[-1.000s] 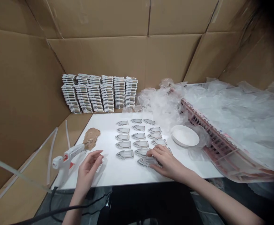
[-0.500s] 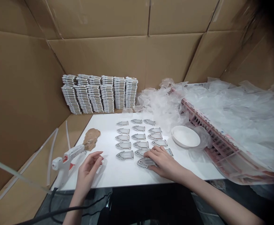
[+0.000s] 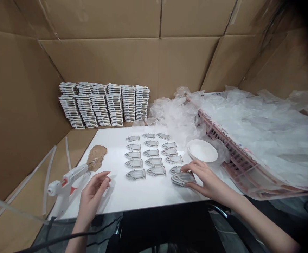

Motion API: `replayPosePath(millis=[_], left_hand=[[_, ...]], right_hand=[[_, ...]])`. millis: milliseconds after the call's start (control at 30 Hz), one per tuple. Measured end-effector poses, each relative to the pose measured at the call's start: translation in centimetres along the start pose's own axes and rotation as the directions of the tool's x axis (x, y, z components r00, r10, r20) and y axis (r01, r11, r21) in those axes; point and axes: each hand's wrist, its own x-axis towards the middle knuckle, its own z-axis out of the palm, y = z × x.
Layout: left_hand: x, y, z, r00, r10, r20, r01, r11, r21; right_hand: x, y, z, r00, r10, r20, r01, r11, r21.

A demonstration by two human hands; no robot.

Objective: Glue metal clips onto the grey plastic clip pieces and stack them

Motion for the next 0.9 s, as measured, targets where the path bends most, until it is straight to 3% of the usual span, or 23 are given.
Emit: replayPosePath(millis=[200, 633, 900], left_hand=[[0.1, -0.3, 0.1, 1.000, -0.018, -0.007, 0.018, 1.000, 0.003], [0.1, -0.5, -0.1, 1.000, -0.008, 0.001, 0.008, 1.000, 0.023], [0.0, 0.1, -0.2, 1.000, 0.012, -0.009, -0.012, 0.999, 0.043]], right_hand=[[-0.8, 1.4, 0.1, 1.000, 0.015, 0.001, -0.015, 1.000, 0.025], [-0.3, 0.7, -0.2, 0.988, 0.066, 0.142, -0.070, 0.997, 0.026], [0.3, 1.1, 1.2, 0.988, 0.071, 0.141, -0.070, 0.997, -0.008]])
